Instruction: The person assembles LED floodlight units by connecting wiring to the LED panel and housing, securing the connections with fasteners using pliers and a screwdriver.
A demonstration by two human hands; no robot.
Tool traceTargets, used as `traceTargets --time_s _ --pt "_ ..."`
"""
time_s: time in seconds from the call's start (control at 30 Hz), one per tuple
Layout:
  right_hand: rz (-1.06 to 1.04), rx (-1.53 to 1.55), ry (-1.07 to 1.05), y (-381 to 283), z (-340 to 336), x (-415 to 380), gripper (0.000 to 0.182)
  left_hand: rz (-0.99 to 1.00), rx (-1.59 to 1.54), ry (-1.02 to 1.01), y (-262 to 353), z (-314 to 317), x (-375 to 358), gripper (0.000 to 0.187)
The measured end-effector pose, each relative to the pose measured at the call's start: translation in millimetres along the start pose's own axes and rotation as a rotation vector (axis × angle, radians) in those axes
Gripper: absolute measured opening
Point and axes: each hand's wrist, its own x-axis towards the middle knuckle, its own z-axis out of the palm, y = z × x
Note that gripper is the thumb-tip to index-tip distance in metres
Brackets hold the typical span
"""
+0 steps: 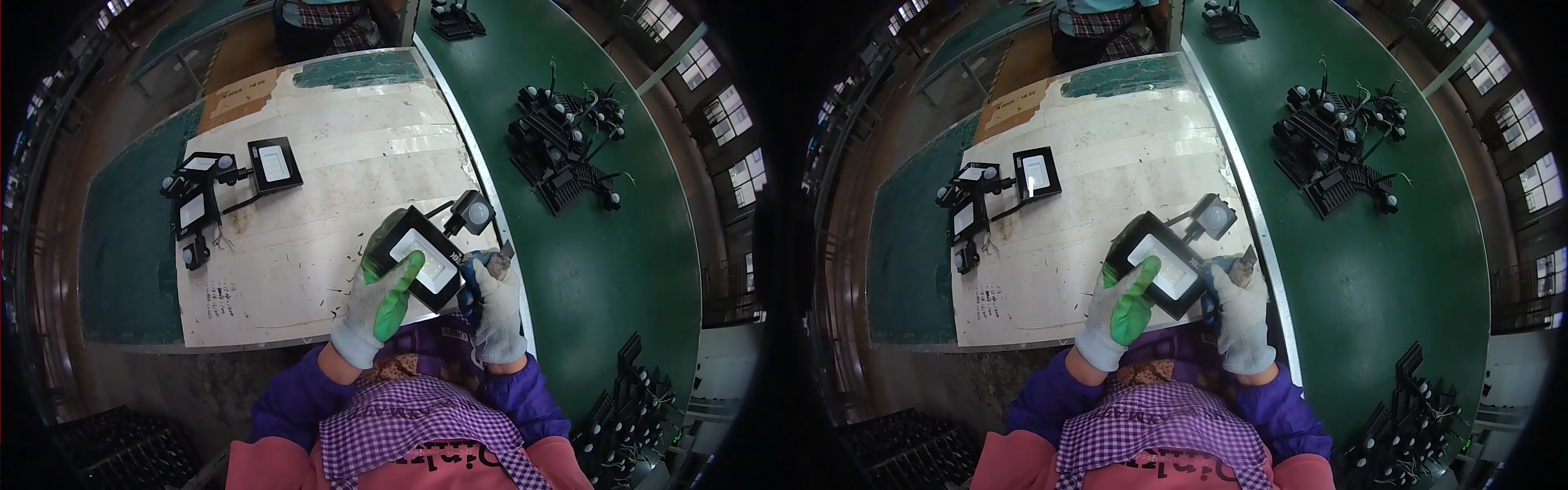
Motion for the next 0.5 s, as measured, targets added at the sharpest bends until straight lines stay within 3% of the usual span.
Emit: traceTargets --time_s 0.1,0.2,0.4,0.5 --pt "0.007 -0.039 -0.033 3 0 1 0.017 -0.070 -0.583 0.051 -3 1 1 0.049" --pt "0.016 -0.124 -0.080 -1 -1 1 0.017 0.007 -0.585 0.045 -5 -1 -5 0.050" --pt "-0.178 -0.240 0.021 -1 3 -2 0.014 0.004 -0.495 0.098 1 -3 -7 0.053" --pt "-0.127 -0.204 0.062 -12 -7 -3 0.013 0.019 -0.446 0.078 14 -3 -9 0.054"
